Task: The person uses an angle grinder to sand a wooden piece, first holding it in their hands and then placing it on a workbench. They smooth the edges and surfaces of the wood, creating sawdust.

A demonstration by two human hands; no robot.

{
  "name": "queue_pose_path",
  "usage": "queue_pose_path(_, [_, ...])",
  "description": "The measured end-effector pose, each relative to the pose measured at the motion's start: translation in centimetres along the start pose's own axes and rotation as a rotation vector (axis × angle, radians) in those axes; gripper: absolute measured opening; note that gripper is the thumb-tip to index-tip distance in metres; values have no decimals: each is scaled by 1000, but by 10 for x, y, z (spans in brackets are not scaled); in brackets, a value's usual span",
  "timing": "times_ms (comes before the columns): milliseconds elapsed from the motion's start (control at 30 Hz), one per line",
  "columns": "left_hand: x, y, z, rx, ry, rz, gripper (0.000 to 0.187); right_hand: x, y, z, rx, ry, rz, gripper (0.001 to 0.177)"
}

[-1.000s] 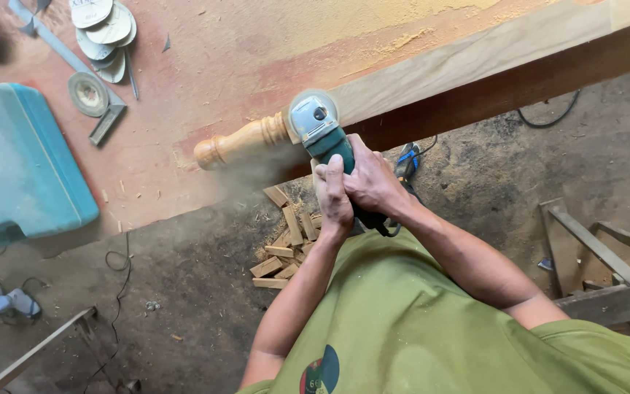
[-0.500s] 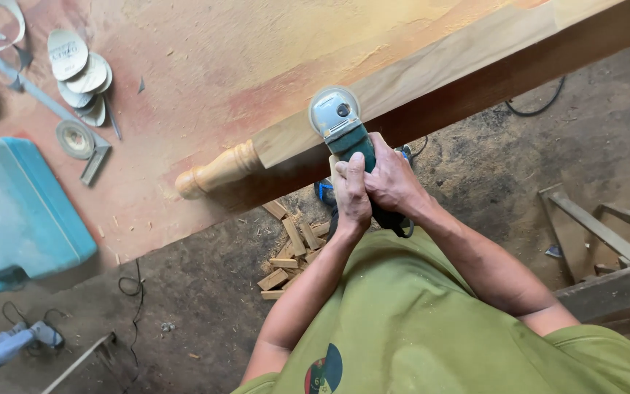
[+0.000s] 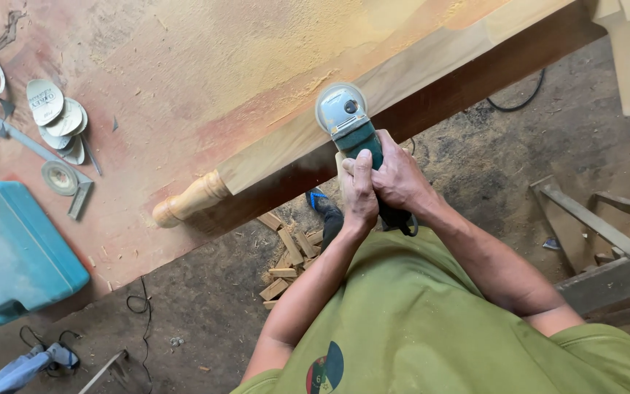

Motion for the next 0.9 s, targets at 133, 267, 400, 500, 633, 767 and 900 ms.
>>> queue_pose_path(133, [-8,-14,20,4,-58,26,48,-1,19,-1,-41,0,1,49])
queue_pose_path(267, [-9,-32,24,5,-61,35,39,-8,37,-14,-25,-9,-5,49])
queue_pose_path(400, [-8,-56,9,5,-69,36,40,-11,57,-19,-35,-18,-19,46])
queue_pose_path(500, [-8,-69,12,-2,-54,49,42,-11,73,-21,-33,-14,-31,45])
queue_pose_path(633, [-7,-91,2,-10,-53,89,38,-11,95,-22,-53,-32,-36,47])
queue_pose_path(767, [-2,-112,-4,-24,-31,113,37,-11,115,-29,-47,-63,-65,45])
queue_pose_path(900, [-3,-130,-1,-28,-35,130,36,-12,130,-38,-67,-59,-84,44])
Point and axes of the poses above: each hand's wrist, its own x-axis away from the middle knuckle, its own y-axis out of the back of the hand, z = x × y, the point moved 2 cm from there along -x, towards the middle knuckle, and after that the axes turned 2 degrees about -x, right-handed, at the moved point
